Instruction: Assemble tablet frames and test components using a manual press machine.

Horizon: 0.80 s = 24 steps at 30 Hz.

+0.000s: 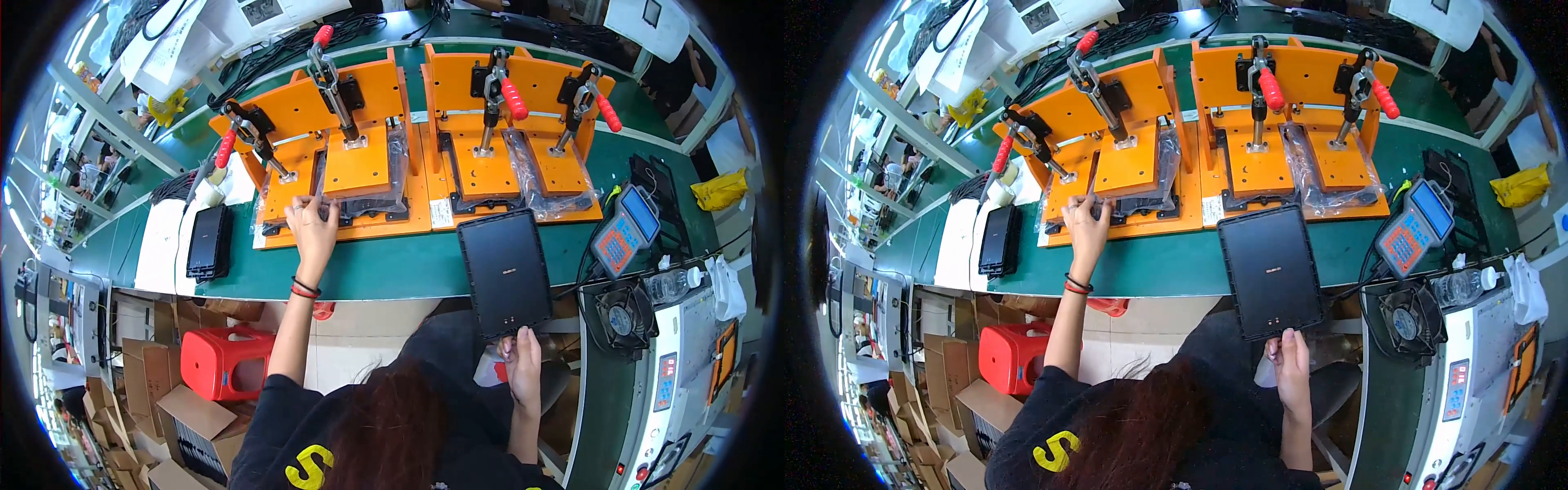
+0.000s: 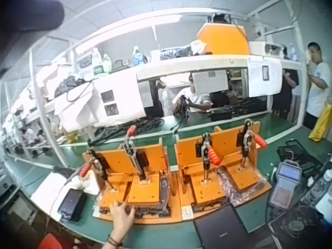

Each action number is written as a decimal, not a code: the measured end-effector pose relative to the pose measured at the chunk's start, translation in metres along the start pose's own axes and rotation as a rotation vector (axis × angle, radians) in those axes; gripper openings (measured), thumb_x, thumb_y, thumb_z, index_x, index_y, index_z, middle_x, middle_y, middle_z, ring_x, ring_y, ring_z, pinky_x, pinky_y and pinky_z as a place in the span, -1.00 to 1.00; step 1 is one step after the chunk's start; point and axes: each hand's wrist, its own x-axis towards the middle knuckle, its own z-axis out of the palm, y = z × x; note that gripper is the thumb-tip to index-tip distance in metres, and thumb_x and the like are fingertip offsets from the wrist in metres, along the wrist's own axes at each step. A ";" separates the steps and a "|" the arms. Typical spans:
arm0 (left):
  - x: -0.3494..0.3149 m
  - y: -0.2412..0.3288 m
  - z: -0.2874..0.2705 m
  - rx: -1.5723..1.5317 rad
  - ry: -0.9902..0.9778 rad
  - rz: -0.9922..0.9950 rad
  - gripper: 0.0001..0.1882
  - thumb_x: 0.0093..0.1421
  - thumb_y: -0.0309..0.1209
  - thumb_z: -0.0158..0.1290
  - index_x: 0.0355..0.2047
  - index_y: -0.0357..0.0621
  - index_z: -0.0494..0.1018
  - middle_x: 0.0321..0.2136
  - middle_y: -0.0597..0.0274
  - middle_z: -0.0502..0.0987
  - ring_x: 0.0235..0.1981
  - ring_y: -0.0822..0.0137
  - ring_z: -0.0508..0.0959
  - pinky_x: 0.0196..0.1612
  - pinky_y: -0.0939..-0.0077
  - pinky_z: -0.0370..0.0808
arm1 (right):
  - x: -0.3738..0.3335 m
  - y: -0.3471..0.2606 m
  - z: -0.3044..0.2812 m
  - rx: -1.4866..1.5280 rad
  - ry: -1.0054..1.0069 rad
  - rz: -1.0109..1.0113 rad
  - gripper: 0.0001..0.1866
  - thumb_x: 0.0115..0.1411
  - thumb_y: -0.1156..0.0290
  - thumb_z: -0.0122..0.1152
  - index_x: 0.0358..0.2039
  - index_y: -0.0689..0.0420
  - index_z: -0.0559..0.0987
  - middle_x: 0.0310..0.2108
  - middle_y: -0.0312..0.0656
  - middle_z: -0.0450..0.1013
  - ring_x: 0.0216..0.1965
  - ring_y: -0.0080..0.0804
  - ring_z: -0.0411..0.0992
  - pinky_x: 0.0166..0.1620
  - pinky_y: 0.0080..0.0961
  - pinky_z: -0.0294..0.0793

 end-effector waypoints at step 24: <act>-0.063 0.010 -0.011 -1.705 -0.326 -1.066 -0.64 0.28 -0.45 -0.16 0.01 -0.43 0.13 -0.01 -0.04 0.31 -0.02 0.11 0.41 -0.03 0.29 0.49 | 0.008 0.015 0.006 0.065 -0.033 0.083 -0.67 0.35 0.19 -0.26 -0.47 0.12 0.28 -0.56 -0.32 0.21 -0.51 -0.61 0.12 -0.39 -0.65 0.15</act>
